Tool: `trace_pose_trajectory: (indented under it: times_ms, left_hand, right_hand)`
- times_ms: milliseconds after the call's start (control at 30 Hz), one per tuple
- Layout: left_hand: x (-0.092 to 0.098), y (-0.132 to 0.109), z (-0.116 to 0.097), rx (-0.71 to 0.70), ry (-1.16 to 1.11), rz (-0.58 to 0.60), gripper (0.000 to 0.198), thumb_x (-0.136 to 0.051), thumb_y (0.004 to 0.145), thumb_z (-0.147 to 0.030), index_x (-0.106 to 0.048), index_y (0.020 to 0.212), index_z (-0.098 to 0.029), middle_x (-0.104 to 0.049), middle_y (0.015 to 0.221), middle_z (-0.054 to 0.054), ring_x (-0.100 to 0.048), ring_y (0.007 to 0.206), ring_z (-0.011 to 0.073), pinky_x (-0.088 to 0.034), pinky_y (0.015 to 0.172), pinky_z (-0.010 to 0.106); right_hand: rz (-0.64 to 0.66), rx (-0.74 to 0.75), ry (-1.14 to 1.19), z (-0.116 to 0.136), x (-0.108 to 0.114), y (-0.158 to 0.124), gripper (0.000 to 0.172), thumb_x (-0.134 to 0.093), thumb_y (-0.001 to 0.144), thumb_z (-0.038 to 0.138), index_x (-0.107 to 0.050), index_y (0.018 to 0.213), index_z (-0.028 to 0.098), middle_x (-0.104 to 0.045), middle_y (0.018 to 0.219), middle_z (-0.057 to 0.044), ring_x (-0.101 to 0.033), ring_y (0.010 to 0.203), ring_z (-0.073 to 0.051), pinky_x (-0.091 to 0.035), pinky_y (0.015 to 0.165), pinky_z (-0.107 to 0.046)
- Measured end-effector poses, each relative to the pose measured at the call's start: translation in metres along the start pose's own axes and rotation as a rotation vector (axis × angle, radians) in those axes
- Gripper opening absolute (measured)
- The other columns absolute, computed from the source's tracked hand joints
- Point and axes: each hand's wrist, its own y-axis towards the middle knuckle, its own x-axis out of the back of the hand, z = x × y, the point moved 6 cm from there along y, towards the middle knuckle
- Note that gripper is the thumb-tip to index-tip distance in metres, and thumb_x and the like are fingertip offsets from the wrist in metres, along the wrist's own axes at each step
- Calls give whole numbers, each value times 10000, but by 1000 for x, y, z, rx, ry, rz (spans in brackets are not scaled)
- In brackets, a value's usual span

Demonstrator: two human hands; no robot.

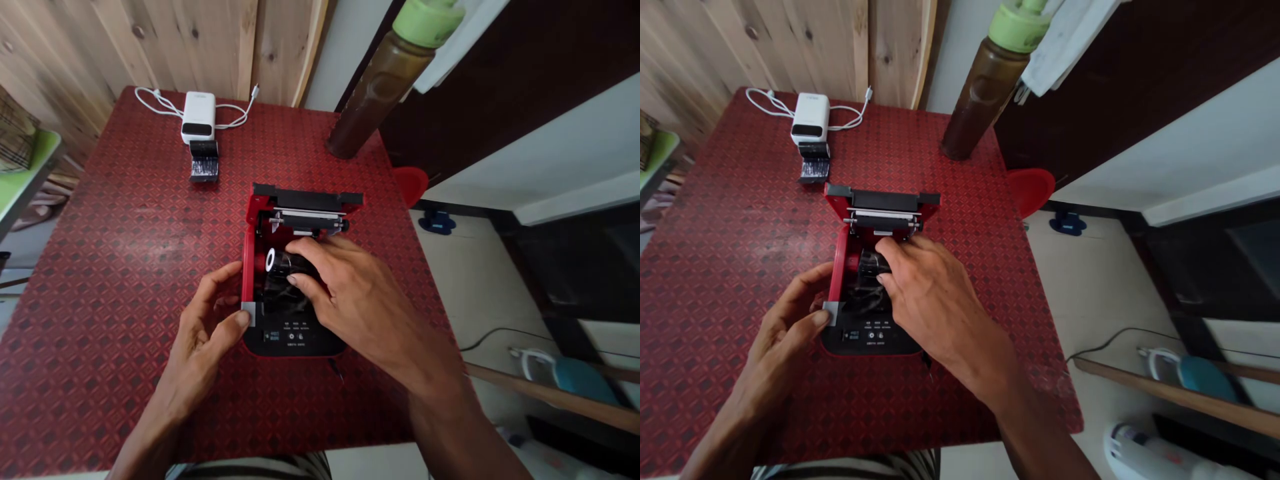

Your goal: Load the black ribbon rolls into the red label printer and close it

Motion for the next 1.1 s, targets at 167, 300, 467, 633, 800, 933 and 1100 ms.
trace_pose_trajectory:
  times_ms: [167,300,467,633,800,933,1100]
  left_hand:
    - [-1,1,-1,3,-2,-4,552,-763,994,-472,-634,1512,-329,-735,1473,66,-713,1278,318,-615,988,412]
    - [-1,1,0,2,3,-2,540,-761,1000,-462,-634,1511,-340,-714,1512,47,-700,1296,301,-604,1004,389]
    - [-1,0,0,9,13,-17,547,-772,986,-477,-646,1499,-335,-722,1496,53,-708,1265,299,-588,998,387]
    - [-1,0,0,6,11,-25,552,-773,982,-476,-647,1498,-327,-728,1483,60,-704,1275,314,-580,1010,414]
    - [0,-1,0,-7,8,-28,540,-775,980,-461,-654,1488,-325,-738,1463,58,-701,1278,315,-593,996,416]
    - [1,-1,-1,-10,14,-37,535,-780,976,-468,-662,1478,-326,-749,1443,55,-711,1263,313,-606,962,405]
    - [-1,1,1,-9,9,-22,542,-769,989,-468,-642,1498,-333,-732,1479,51,-703,1291,320,-609,992,425]
  right_hand:
    - [25,-16,-83,4,-4,0,231,-639,957,17,-732,1089,182,-815,1018,-103,-756,945,-273,-565,807,-378]
    - [151,-83,-127,2,-12,13,359,-624,951,-21,-743,1214,192,-823,1115,-96,-766,1032,-265,-539,817,-351]
    - [319,-149,-217,-2,-20,26,247,-645,1006,86,-772,1164,226,-823,1074,-100,-778,974,-287,-490,700,-356]
    - [335,-159,-275,0,-25,29,237,-637,999,81,-777,1110,237,-822,1037,-109,-791,984,-322,-509,676,-367]
    - [265,-136,-175,-4,-22,22,249,-627,1009,52,-783,1145,193,-829,1119,-119,-794,1002,-311,-603,808,-418]
    - [52,14,112,-1,1,-1,399,-520,1042,-16,-764,1270,202,-827,1225,-74,-769,1091,-236,-622,969,-401]
    - [50,149,369,6,12,-33,336,-655,1017,37,-746,1297,201,-813,1280,-43,-701,1237,-223,-571,1127,-416]
